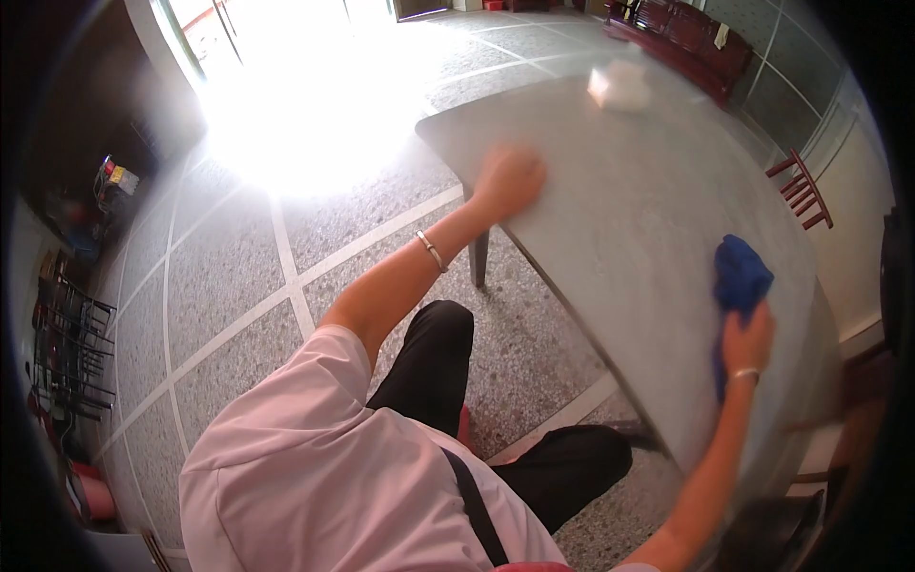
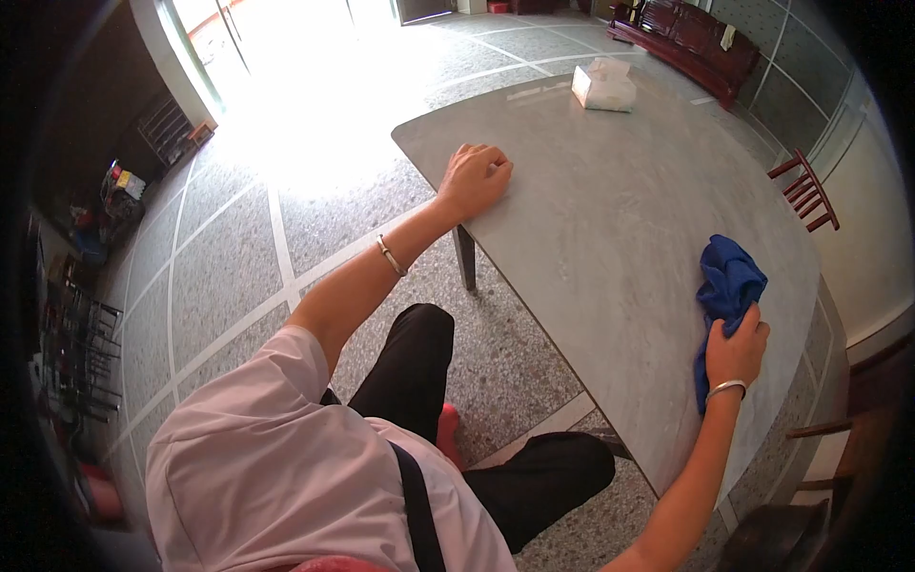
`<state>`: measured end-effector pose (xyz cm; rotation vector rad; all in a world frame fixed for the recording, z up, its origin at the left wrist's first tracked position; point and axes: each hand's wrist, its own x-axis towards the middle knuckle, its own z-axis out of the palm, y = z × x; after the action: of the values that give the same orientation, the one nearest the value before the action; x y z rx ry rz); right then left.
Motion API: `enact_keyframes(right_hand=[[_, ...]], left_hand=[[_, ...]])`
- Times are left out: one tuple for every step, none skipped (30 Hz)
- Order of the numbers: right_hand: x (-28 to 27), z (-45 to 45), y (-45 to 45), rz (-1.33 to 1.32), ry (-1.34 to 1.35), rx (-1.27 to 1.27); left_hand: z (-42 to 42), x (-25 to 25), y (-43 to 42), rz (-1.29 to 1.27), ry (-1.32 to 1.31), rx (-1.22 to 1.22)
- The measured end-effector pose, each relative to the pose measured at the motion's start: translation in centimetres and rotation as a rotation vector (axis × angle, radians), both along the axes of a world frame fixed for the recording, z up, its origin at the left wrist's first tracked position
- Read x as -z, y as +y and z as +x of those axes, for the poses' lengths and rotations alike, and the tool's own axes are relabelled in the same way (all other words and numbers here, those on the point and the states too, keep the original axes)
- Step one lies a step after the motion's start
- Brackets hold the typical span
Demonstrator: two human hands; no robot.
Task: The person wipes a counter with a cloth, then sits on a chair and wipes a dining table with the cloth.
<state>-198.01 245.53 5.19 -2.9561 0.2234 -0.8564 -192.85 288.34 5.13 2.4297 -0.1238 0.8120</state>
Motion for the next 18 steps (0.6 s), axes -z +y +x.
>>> enact_keyframes(right_hand=[[-0.03, 0.03, 0.07, 0.002, -0.002, -0.003], [-0.08, 0.01, 0.12, 0.003, -0.004, -0.007], [-0.15, -0.03, 0.17, 0.004, -0.007, -0.009], [-0.34, -0.17, 0.33, 0.009, -0.001, -0.005], [-0.60, -0.33, 0.59, 0.014, 0.003, 0.000], [-0.74, -0.47, 0.68, 0.018, 0.009, 0.006], [-0.74, -0.47, 0.60, 0.012, 0.003, -0.001], [-0.65, -0.41, 0.51, 0.007, -0.004, -0.007], [-0.53, -0.34, 0.43, 0.001, -0.010, -0.015], [-0.36, -0.23, 0.31, -0.001, -0.018, -0.017], [-0.09, -0.12, 0.11, -0.003, -0.025, -0.018], [0.05, -0.07, -0.04, -0.005, -0.031, -0.020], [0.07, -0.07, -0.10, -0.007, -0.029, -0.019], [0.06, -0.06, -0.10, -0.008, -0.028, -0.019], [0.05, -0.02, -0.07, -0.009, -0.026, -0.020], [-0.01, -0.06, 0.00, -0.001, -0.024, -0.023], [-0.10, -0.15, 0.12, 0.007, -0.023, -0.026], [-0.18, -0.25, 0.15, 0.013, -0.020, -0.026]], left_hand=[[0.07, 0.04, 0.04, 0.008, 0.002, -0.012], [0.17, 0.18, 0.11, 0.015, 0.003, -0.025], [0.26, 0.22, 0.09, 0.023, 0.004, -0.035], [0.25, 0.26, 0.09, 0.020, -0.009, -0.025], [0.23, 0.25, 0.14, 0.018, -0.024, -0.013], [0.18, 0.28, 0.17, 0.015, -0.037, -0.002], [0.24, 0.38, 0.22, 0.018, -0.040, 0.000], [0.36, 0.46, 0.31, 0.021, -0.044, 0.001], [0.40, 0.47, 0.36, 0.024, -0.047, 0.002], [0.44, 0.47, 0.40, 0.023, -0.043, -0.002], [0.45, 0.53, 0.38, 0.022, -0.039, -0.005], [0.38, 0.51, 0.33, 0.021, -0.033, -0.009], [0.33, 0.52, 0.26, 0.017, -0.032, -0.008], [0.31, 0.47, 0.22, 0.015, -0.031, -0.007], [0.18, 0.38, 0.21, 0.012, -0.029, -0.007], [0.11, 0.29, 0.20, 0.013, -0.022, -0.009], [0.03, 0.20, 0.16, 0.015, -0.015, -0.009], [-0.07, 0.07, 0.05, 0.015, -0.007, -0.008]])
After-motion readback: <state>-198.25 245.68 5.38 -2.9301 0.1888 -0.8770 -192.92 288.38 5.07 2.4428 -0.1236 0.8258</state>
